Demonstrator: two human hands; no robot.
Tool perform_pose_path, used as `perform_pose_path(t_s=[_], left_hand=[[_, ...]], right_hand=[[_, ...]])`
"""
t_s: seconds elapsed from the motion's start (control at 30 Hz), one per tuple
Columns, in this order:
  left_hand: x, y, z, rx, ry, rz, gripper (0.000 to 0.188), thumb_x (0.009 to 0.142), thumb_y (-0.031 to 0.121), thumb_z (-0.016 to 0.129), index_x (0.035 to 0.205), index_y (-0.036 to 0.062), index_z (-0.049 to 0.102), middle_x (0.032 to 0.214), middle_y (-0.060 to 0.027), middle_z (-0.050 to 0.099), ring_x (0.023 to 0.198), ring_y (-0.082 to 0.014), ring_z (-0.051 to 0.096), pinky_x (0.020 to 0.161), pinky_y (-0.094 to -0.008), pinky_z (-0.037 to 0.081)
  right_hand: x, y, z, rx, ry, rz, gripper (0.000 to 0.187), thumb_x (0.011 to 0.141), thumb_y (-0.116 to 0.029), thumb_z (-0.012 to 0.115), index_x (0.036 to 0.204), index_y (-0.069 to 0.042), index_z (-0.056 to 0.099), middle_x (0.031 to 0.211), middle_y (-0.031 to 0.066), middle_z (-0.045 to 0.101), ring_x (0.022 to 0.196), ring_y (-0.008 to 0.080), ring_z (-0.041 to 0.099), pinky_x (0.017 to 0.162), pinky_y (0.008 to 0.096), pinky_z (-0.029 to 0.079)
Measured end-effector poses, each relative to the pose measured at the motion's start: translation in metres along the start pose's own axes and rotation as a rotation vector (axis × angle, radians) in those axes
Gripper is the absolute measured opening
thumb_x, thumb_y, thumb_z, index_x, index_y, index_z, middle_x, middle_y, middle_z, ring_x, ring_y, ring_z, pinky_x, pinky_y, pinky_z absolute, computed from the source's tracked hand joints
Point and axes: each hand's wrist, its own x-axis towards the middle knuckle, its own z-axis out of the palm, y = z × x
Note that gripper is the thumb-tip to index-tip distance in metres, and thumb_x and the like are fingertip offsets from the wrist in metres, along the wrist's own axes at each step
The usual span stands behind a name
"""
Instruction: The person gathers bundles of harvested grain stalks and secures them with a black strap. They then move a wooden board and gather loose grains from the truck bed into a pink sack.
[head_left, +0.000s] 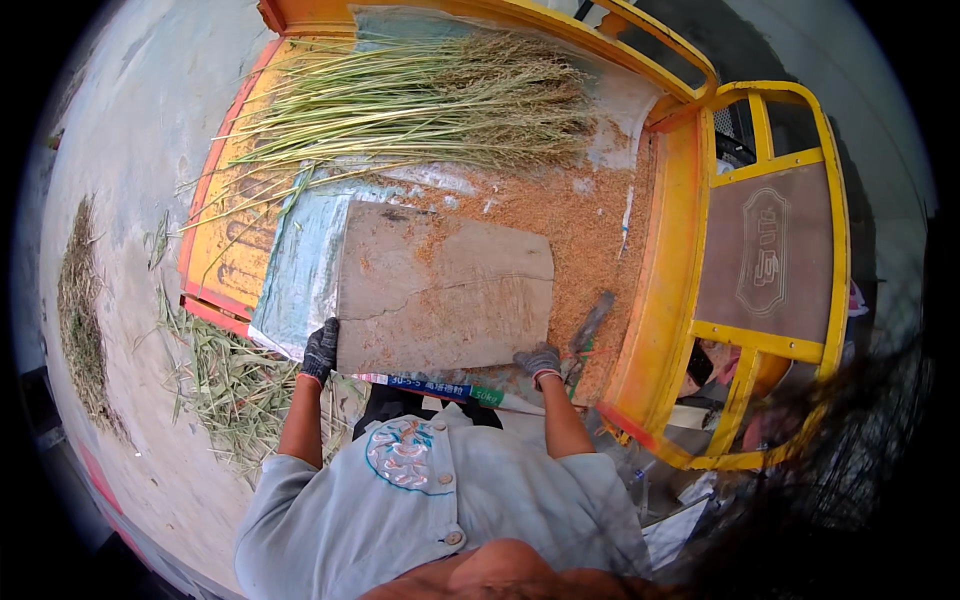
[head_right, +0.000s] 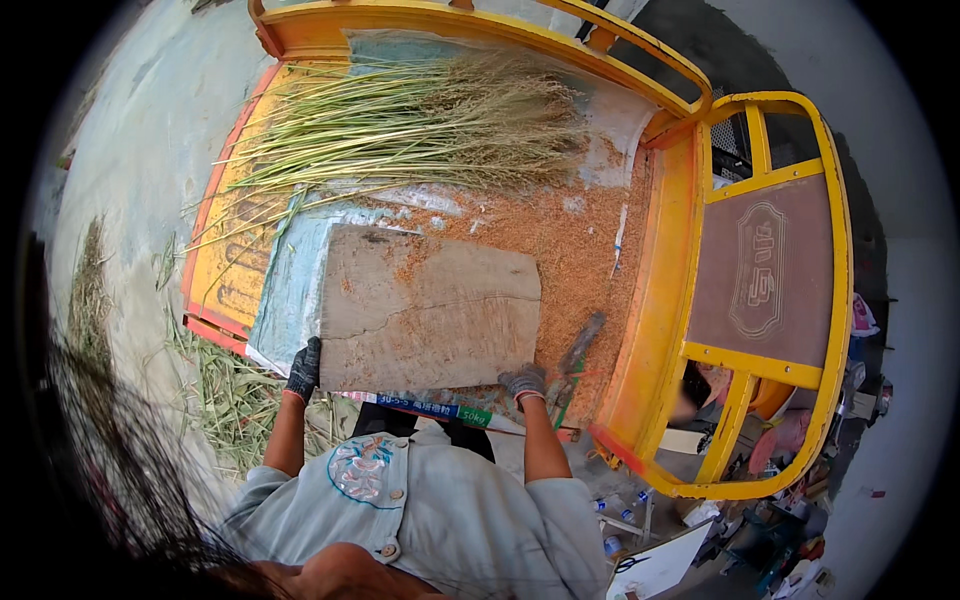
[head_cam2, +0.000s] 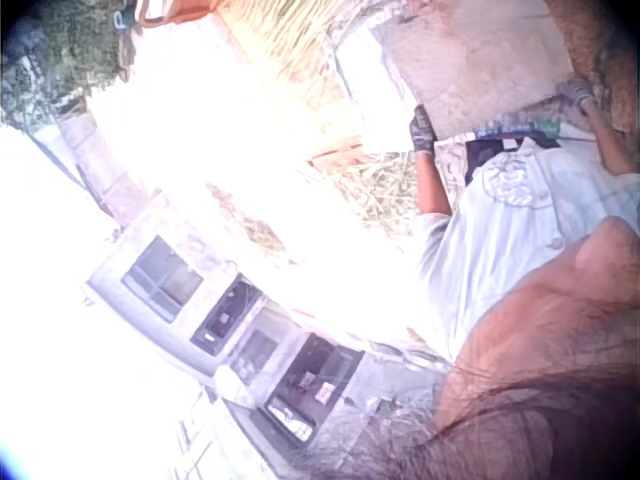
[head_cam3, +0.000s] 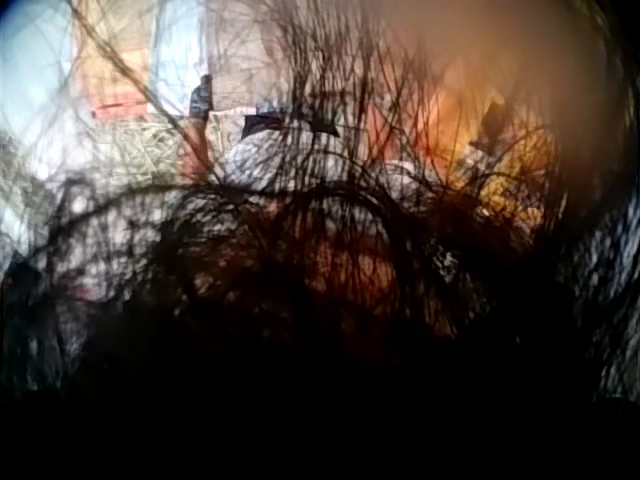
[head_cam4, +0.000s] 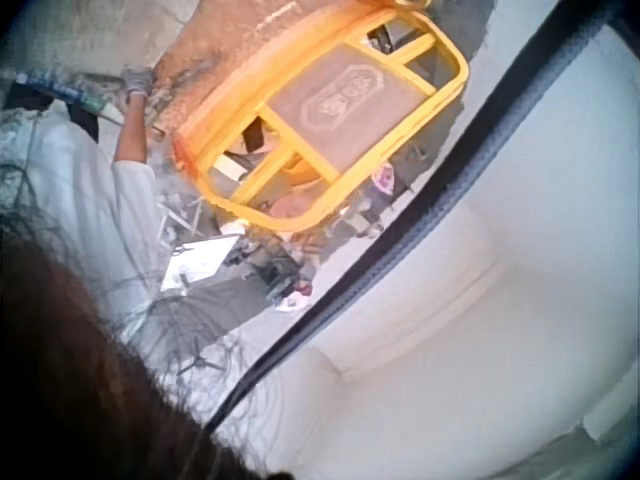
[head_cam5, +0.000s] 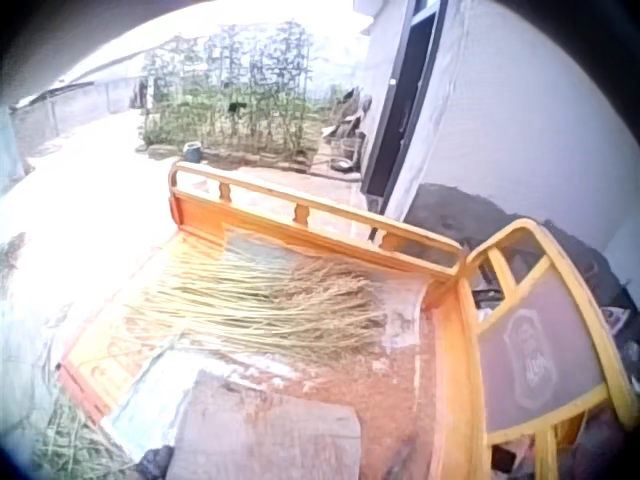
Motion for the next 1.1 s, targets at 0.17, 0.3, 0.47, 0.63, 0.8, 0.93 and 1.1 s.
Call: perform_pose_path(t_s=[0.17, 0.3, 0.47, 0.63, 0.8, 0.93, 1.1], left_hand=[[-0.099, 0.145, 0.03, 0.268, -0.152, 0.576, 0.042, 0.078, 0.038, 0.06, 0.081, -0.0042, 0.062, 0.07, -0.0181, 0.061, 0.064, -0.0289, 0.059, 0.061, -0.0373, 0.045], [-0.143, 0.208, 0.067, 0.33, -0.217, 0.658, 0.04, 0.072, 0.036, 0.066, 0.078, -0.0029, 0.062, 0.069, -0.0177, 0.061, 0.064, -0.0301, 0.06, 0.061, -0.0371, 0.045], [-0.166, 0.238, 0.114, 0.327, -0.141, 0.784, 0.04, 0.068, 0.037, 0.07, 0.064, 0.0001, 0.055, 0.056, -0.0152, 0.049, 0.054, -0.0316, 0.051, 0.052, -0.0383, 0.038], [-0.183, 0.257, 0.138, 0.451, -0.046, 0.884, 0.045, 0.067, 0.041, 0.07, 0.06, 0.0009, 0.05, 0.056, -0.0154, 0.044, 0.054, -0.0341, 0.046, 0.051, -0.0406, 0.035], [-0.196, 0.286, 0.149, 0.724, -0.123, 0.892, 0.052, 0.067, 0.05, 0.068, 0.067, 0.0005, 0.053, 0.061, -0.0175, 0.048, 0.061, -0.0373, 0.05, 0.055, -0.0425, 0.039], [-0.181, 0.302, 0.156, 0.219, -0.354, 0.736, 0.054, 0.071, 0.042, 0.069, 0.101, -0.0026, 0.058, 0.088, -0.0164, 0.061, 0.076, -0.027, 0.061, 0.069, -0.0352, 0.049], [-0.141, 0.271, 0.142, 0.286, -0.068, 0.618, 0.077, 0.068, 0.038, 0.074, 0.12, -0.0086, 0.043, 0.111, -0.0213, 0.056, 0.099, -0.0232, 0.056, 0.086, -0.0331, 0.045]], right_hand=[[-0.003, 0.028, -0.029, 0.388, -0.233, 0.051, 0.06, 0.07, -0.036, 0.066, 0.115, 0.001, 0.053, 0.115, 0.0183, 0.057, 0.104, 0.0285, 0.055, 0.087, 0.0331, 0.043], [-0.014, 0.034, -0.038, 0.557, -0.262, -0.034, 0.06, 0.079, -0.038, 0.057, 0.125, 0.0, 0.045, 0.125, 0.0174, 0.05, 0.109, 0.0293, 0.052, 0.086, 0.039, 0.044], [-0.015, 0.043, 0.014, 1.374, -0.063, 0.46, 0.039, 0.083, -0.037, 0.056, 0.105, -0.005, 0.053, 0.098, 0.016, 0.056, 0.08, 0.0305, 0.057, 0.067, 0.0411, 0.048], [-0.063, 0.032, 0.022, 1.967, -0.433, 0.357, 0.023, 0.084, -0.038, 0.054, 0.09, -0.016, 0.049, 0.069, 0.0051, 0.054, 0.061, 0.0243, 0.056, 0.052, 0.0388, 0.047], [-0.1, 0.007, -0.028, 2.357, -0.751, 0.065, 0.047, 0.08, -0.055, 0.052, 0.102, -0.013, 0.055, 0.084, 0.0051, 0.062, 0.067, 0.0253, 0.061, 0.05, 0.0322, 0.051], [-0.078, 0.007, -0.024, 2.314, -0.716, 0.074, 0.048, 0.082, -0.052, 0.052, 0.109, -0.013, 0.055, 0.096, 0.0041, 0.064, 0.078, 0.0216, 0.062, 0.059, 0.0311, 0.053], [-0.069, -0.015, -0.016, 2.198, -0.641, 0.18, 0.055, 0.079, -0.061, 0.049, 0.108, -0.015, 0.056, 0.097, 0.0009, 0.064, 0.077, 0.0184, 0.062, 0.058, 0.0325, 0.054]])
